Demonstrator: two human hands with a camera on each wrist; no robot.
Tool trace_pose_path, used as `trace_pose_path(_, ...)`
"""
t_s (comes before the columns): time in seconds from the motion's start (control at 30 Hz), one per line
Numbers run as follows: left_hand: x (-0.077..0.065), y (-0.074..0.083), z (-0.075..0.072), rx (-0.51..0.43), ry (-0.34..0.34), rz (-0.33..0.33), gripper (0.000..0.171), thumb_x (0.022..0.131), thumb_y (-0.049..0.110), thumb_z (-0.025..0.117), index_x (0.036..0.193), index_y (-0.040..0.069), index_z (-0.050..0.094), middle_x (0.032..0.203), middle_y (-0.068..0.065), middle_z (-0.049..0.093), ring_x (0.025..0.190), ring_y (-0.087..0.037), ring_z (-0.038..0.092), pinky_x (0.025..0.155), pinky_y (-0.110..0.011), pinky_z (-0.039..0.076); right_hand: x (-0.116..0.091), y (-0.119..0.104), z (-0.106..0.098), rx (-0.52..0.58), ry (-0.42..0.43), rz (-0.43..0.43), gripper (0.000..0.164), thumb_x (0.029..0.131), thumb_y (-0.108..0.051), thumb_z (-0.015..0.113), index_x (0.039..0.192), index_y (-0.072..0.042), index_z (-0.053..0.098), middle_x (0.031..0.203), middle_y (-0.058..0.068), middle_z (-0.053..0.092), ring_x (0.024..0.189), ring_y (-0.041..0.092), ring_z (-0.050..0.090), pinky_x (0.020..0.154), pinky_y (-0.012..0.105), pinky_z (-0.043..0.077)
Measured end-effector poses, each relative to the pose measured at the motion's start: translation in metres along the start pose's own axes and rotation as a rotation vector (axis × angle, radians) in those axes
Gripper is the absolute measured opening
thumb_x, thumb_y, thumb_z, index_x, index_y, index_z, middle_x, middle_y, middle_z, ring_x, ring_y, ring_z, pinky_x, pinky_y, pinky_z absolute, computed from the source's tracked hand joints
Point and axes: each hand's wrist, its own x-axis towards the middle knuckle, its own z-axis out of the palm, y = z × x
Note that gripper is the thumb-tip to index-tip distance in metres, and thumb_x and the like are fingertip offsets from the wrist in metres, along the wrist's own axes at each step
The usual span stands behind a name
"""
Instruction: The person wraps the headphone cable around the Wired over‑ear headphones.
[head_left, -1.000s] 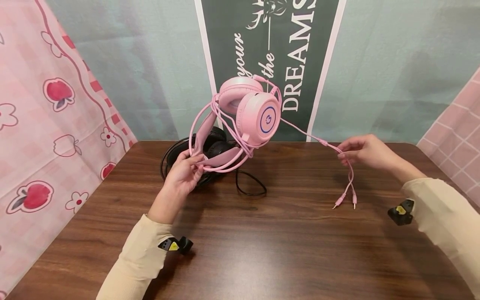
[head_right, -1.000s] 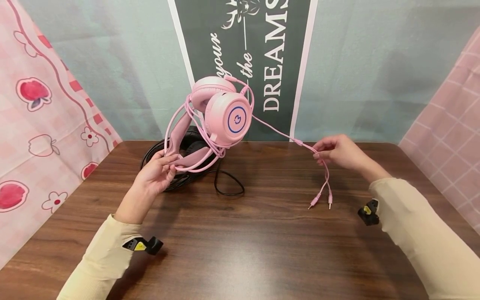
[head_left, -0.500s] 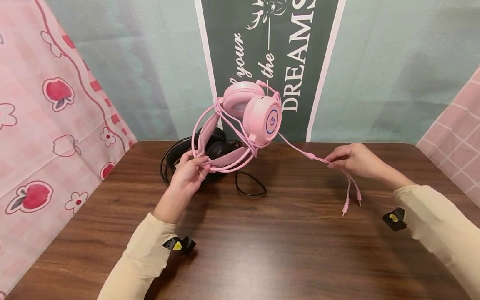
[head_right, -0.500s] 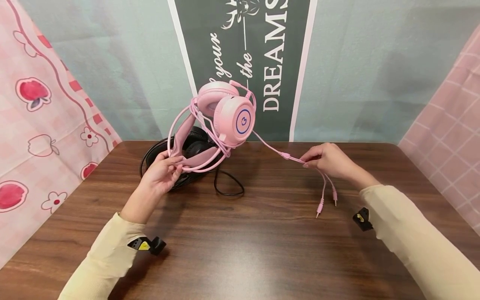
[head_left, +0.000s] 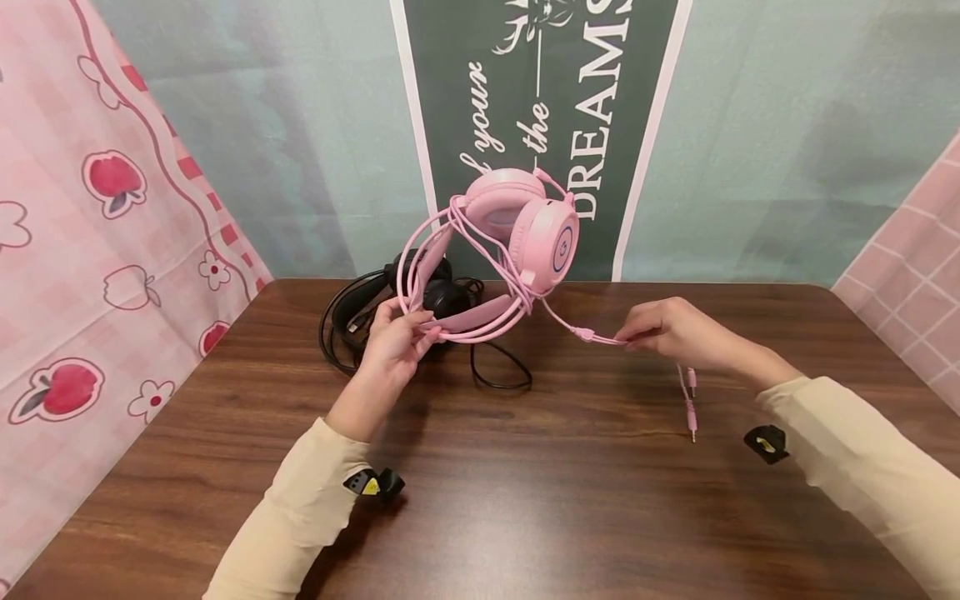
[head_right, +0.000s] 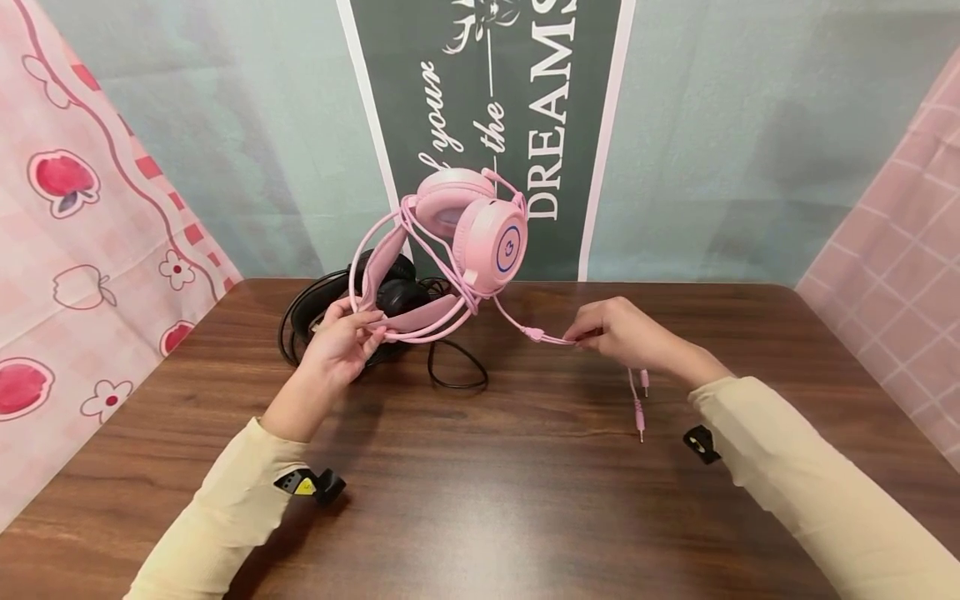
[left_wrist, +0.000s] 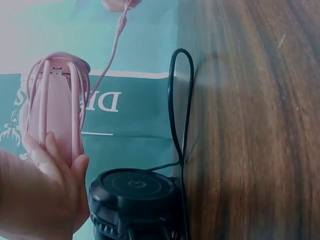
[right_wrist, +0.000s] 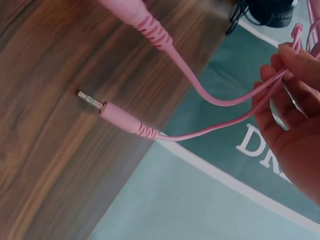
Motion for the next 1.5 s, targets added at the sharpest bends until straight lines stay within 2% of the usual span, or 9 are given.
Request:
trace_pose_path(0.23,0.0,-0.008,0.006,0.023,-0.006,0.019,0.03,0.084,-0.013,0.047,0.097,0.012,0.037,0.077,-0.006,0.046,0.049,-0.011,0.052,0.049,-0.017,0.05,0.01,-0.008,0.008,0.018,-0.019,-0.14,0.031,0.064,0.019,0.068,0.08,-0.008,0.071,0.073,-0.005,0.059,0.063,0.0,0.048,0.053,0.013,0.039)
trace_pose_path(0.4,0.0,-0.012,0.009,0.024,-0.007,0.015,0.031,0.084,-0.014,0.048,0.096,0.012,0.037,0.077,-0.006,0.045,0.049,-0.01,0.052,0.049,-0.017,0.05,0.015,-0.015,0.01,0.042,-0.029,-0.182,0.032,0.065,0.021,0.066,0.08,-0.007,0.071,0.074,-0.004,0.059,0.064,0.001,0.049,0.055,0.012,0.041)
trace_pose_path(0.7,0.0,-0.016,0.009,0.04,0.01,0.042,0.033,0.084,-0.015,0.047,0.1,0.012,0.037,0.074,-0.006,0.044,0.047,-0.01,0.053,0.048,-0.019,0.051,0.02,-0.028,-0.004,0.078,0.025,-0.142,0.03,0.068,0.017,0.068,0.083,-0.009,0.07,0.079,-0.004,0.062,0.068,0.003,0.052,0.059,0.013,0.041)
trace_pose_path(1.03,-0.004,-0.023,0.012,0.096,0.011,0.071,0.034,0.081,-0.016,0.047,0.101,0.01,0.038,0.085,-0.01,0.04,0.05,-0.012,0.054,0.05,-0.023,0.053,0.03,-0.037,-0.01,0.079,0.051,-0.131,0.028,0.07,0.014,0.068,0.084,-0.009,0.071,0.079,-0.005,0.062,0.07,0.003,0.054,0.062,0.013,0.043)
trace_pose_path(1.27,-0.007,-0.028,0.015,0.133,-0.012,0.084,0.032,0.082,-0.016,0.047,0.102,0.008,0.038,0.089,-0.012,0.039,0.05,-0.015,0.057,0.049,-0.023,0.053,0.035,-0.042,-0.013,0.017,0.107,-0.102,0.029,0.068,0.013,0.071,0.082,-0.012,0.071,0.082,-0.01,0.062,0.071,0.002,0.052,0.062,0.012,0.041)
trace_pose_path(1.5,-0.009,-0.034,0.02,0.162,-0.032,0.083,0.032,0.081,-0.017,0.047,0.101,0.007,0.038,0.09,-0.012,0.038,0.051,-0.014,0.056,0.048,-0.023,0.053,0.038,-0.042,-0.015,-0.003,0.151,-0.096,0.032,0.065,0.018,0.068,0.082,-0.009,0.072,0.08,-0.008,0.062,0.071,0.002,0.05,0.061,0.013,0.04)
